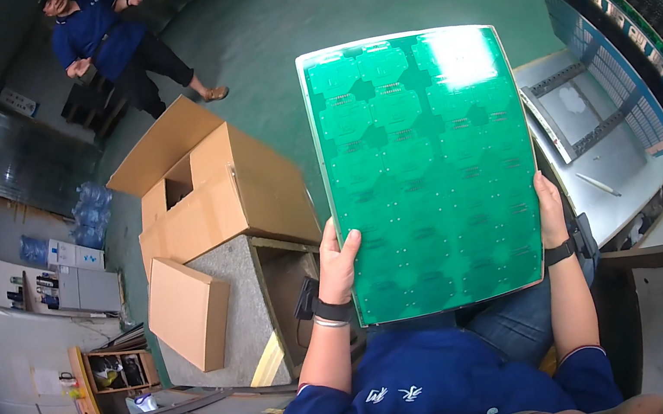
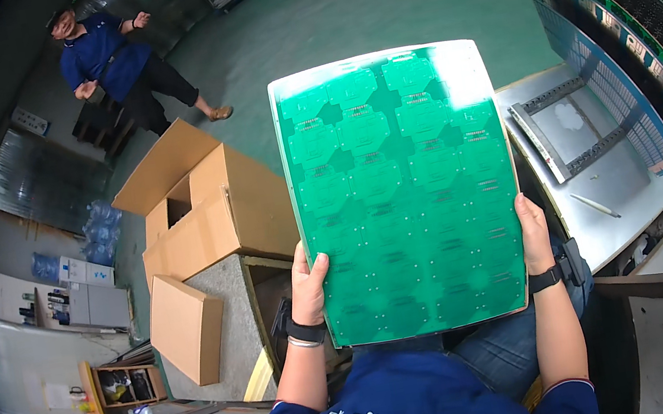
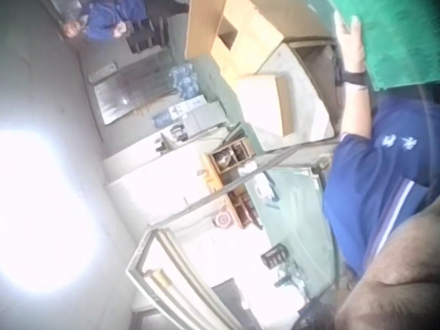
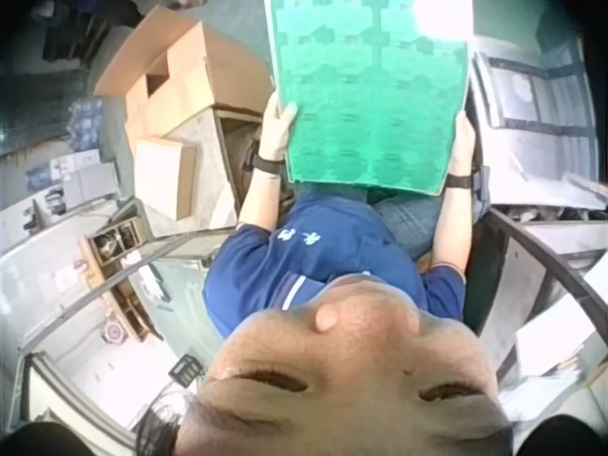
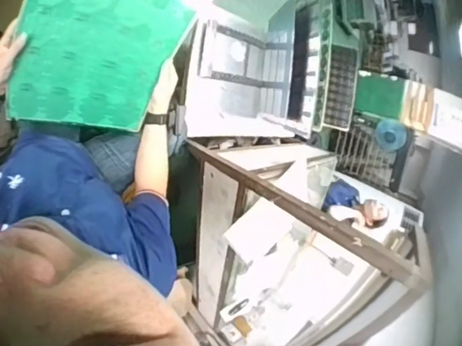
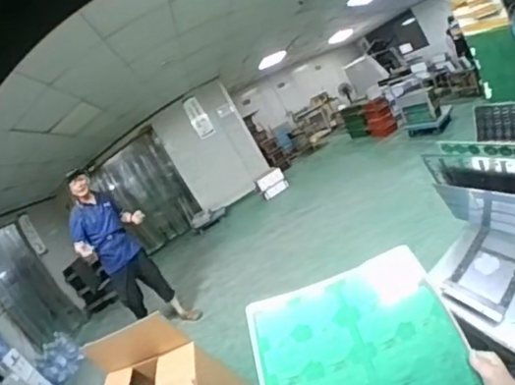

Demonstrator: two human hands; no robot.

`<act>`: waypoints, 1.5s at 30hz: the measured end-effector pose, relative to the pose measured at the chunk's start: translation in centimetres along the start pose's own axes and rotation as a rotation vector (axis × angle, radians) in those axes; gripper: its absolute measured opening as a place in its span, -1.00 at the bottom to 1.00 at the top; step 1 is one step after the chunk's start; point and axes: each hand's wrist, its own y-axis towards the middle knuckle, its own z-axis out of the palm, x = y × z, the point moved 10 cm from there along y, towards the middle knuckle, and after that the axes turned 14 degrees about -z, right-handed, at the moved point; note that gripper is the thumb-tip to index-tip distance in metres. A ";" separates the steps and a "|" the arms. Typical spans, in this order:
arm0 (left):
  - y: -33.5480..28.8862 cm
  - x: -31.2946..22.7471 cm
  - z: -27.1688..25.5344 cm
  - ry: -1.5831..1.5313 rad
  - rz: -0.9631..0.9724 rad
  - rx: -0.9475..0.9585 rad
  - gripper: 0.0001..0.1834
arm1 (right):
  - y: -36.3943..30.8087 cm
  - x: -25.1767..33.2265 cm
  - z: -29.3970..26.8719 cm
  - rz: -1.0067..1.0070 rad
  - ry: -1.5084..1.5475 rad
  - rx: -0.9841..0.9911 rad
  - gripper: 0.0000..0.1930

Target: The recorder inspects a large green printed circuit board (PCB), reviews related paperwork, and consults with colleagues on a fabrication floor.

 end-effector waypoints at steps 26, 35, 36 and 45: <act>-1.1 -8.9 -1.4 -0.065 0.269 0.040 -0.81 | 1.3 6.5 4.1 -0.327 0.101 0.154 -0.71; -4.7 -12.6 1.8 0.602 0.694 -0.077 -0.85 | 6.5 7.6 1.3 -0.355 0.450 0.324 -0.70; -4.8 -12.5 2.7 0.735 0.763 -0.109 -0.82 | 5.5 6.7 3.1 -0.066 0.841 0.538 -0.66; -3.8 -11.1 3.6 0.718 0.668 -0.077 -0.75 | 0.3 10.1 2.8 -0.254 0.228 0.121 -0.53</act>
